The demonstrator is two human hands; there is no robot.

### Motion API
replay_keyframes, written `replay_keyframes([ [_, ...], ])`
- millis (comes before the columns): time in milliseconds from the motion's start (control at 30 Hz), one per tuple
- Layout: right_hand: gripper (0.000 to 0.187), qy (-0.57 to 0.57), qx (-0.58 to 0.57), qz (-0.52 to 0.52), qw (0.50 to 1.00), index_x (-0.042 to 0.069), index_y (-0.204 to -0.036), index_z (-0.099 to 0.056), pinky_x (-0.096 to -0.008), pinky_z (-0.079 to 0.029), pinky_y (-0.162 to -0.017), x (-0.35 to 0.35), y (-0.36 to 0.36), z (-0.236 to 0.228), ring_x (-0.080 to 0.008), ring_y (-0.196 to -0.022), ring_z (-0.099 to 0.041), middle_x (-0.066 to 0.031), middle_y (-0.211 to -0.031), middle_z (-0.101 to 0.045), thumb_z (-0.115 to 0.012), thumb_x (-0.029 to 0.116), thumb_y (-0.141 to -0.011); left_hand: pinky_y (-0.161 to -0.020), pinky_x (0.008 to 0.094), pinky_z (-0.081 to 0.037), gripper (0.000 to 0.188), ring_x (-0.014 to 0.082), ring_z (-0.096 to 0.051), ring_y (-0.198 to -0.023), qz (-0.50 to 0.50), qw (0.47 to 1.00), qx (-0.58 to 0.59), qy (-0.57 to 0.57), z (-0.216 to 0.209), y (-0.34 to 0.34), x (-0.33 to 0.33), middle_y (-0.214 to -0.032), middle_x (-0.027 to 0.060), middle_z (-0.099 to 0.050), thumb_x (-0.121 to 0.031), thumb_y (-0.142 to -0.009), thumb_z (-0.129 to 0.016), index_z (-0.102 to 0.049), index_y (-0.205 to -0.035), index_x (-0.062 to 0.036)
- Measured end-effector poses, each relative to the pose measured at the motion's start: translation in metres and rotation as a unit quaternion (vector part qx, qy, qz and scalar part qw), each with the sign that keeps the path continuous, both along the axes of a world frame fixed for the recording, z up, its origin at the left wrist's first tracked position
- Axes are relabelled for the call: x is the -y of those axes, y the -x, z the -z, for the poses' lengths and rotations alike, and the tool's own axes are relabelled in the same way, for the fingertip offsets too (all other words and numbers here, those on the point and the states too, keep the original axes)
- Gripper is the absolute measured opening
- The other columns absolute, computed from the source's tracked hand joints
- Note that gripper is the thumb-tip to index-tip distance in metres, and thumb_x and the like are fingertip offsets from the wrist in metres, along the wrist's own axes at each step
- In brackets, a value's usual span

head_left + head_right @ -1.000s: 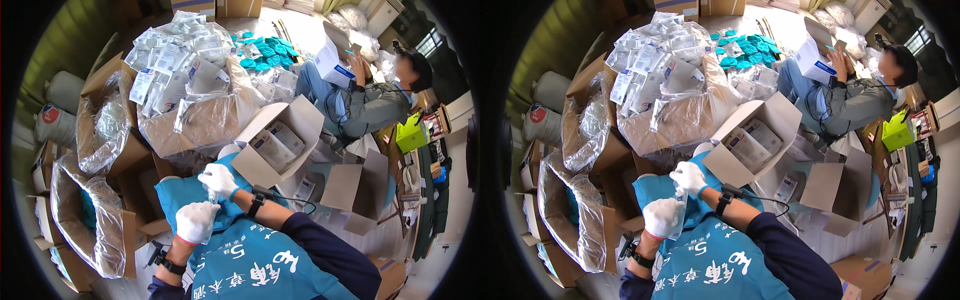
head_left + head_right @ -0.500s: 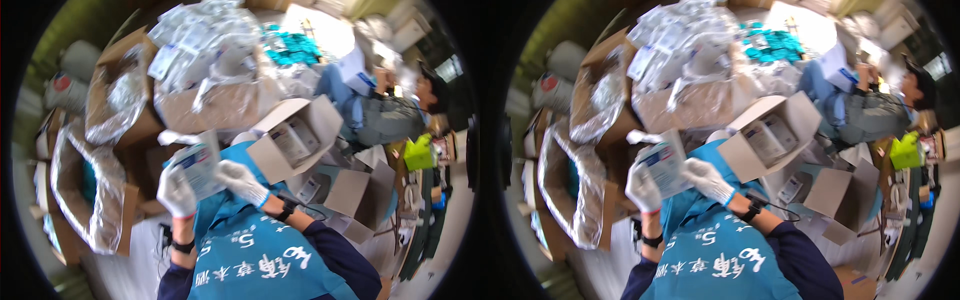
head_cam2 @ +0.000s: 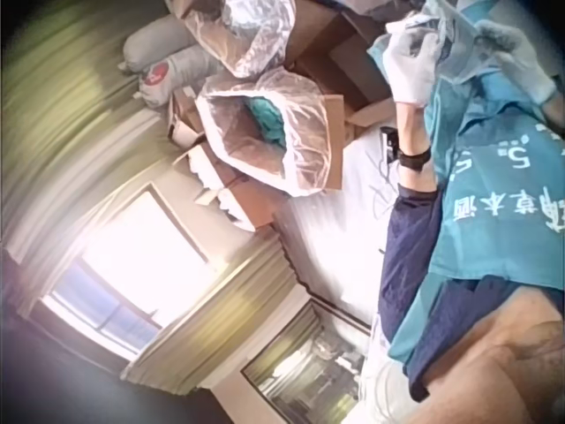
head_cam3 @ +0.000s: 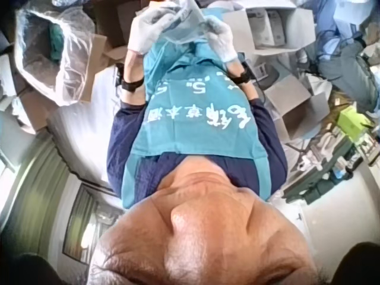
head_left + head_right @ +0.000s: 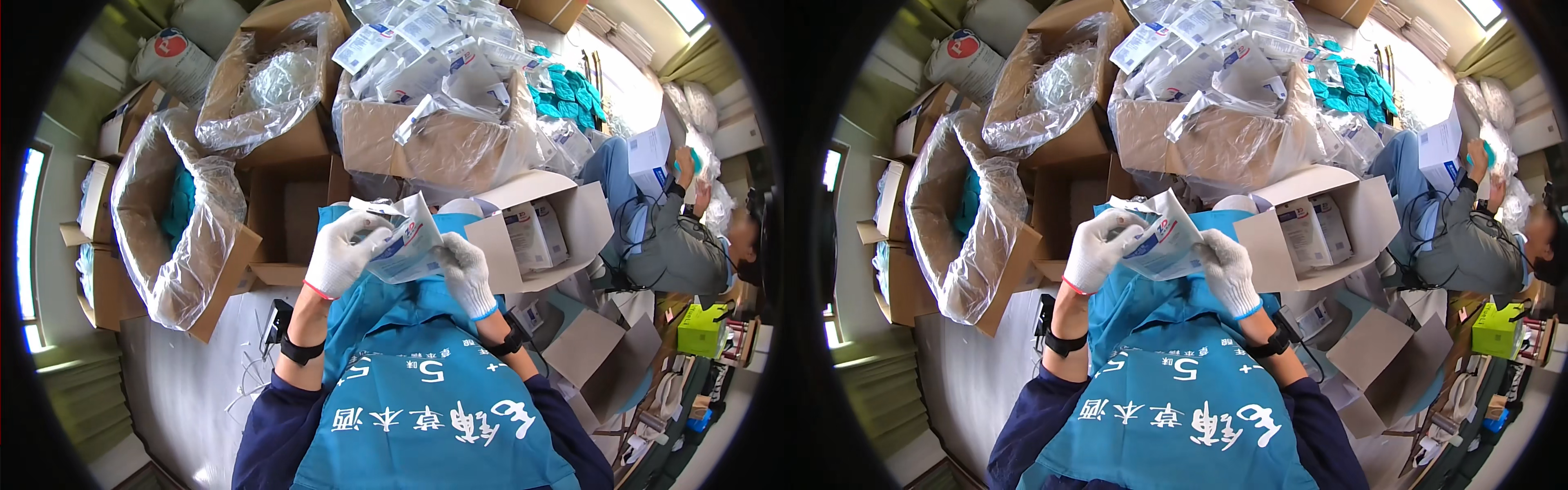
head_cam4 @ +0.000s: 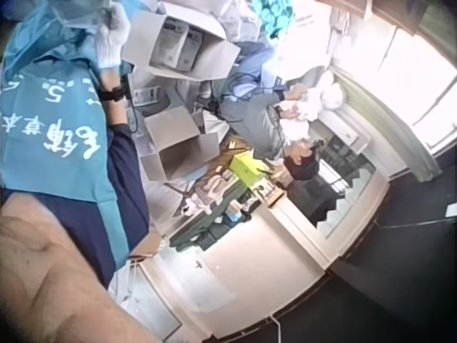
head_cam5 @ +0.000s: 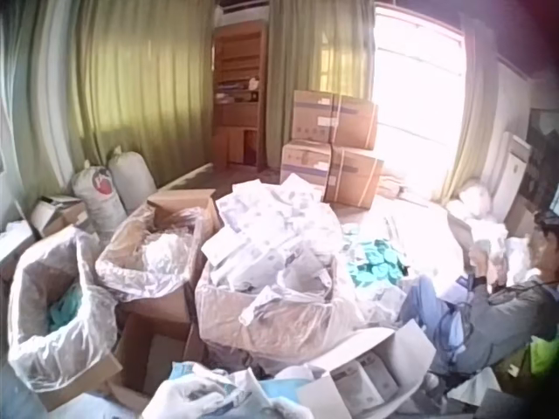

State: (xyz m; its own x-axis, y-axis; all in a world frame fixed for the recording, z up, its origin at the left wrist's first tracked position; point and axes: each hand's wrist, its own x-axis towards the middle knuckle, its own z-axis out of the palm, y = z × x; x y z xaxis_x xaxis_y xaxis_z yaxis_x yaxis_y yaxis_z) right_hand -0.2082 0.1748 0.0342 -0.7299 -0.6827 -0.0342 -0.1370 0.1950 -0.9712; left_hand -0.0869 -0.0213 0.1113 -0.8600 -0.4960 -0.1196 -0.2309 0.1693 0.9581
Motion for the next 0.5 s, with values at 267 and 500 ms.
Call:
replay_keyframes([
  [267, 0.020, -0.022, -0.228, -0.012, 0.973, 0.007, -0.099, -0.071, -0.0352, -0.057, -0.069, 0.003, 0.004, -0.013, -0.0322, -0.080, -0.072, -0.0162, -0.086, -0.071, -0.064, -0.002, -0.083, -0.084, 0.0354, -0.052, 0.022, 0.0326, -0.066, -0.095, 0.076, 0.965, 0.052, 0.245, 0.021, -0.007, -0.001, -0.099, 0.0163, -0.065, -0.012, -0.078, -0.075, -0.073, -0.098, -0.0024],
  [500, 0.025, -0.059, -0.309, -0.051, 0.948, 0.007, -0.100, -0.069, -0.0348, -0.055, -0.067, 0.026, 0.012, -0.024, -0.0335, -0.076, -0.071, -0.0173, -0.083, -0.070, -0.064, -0.005, -0.079, -0.088, 0.0355, -0.051, 0.021, 0.0307, -0.064, -0.101, -0.141, 0.959, -0.148, 0.197, 0.021, -0.030, -0.006, -0.105, 0.0140, -0.069, 0.006, -0.073, -0.074, -0.071, -0.094, 0.0031],
])
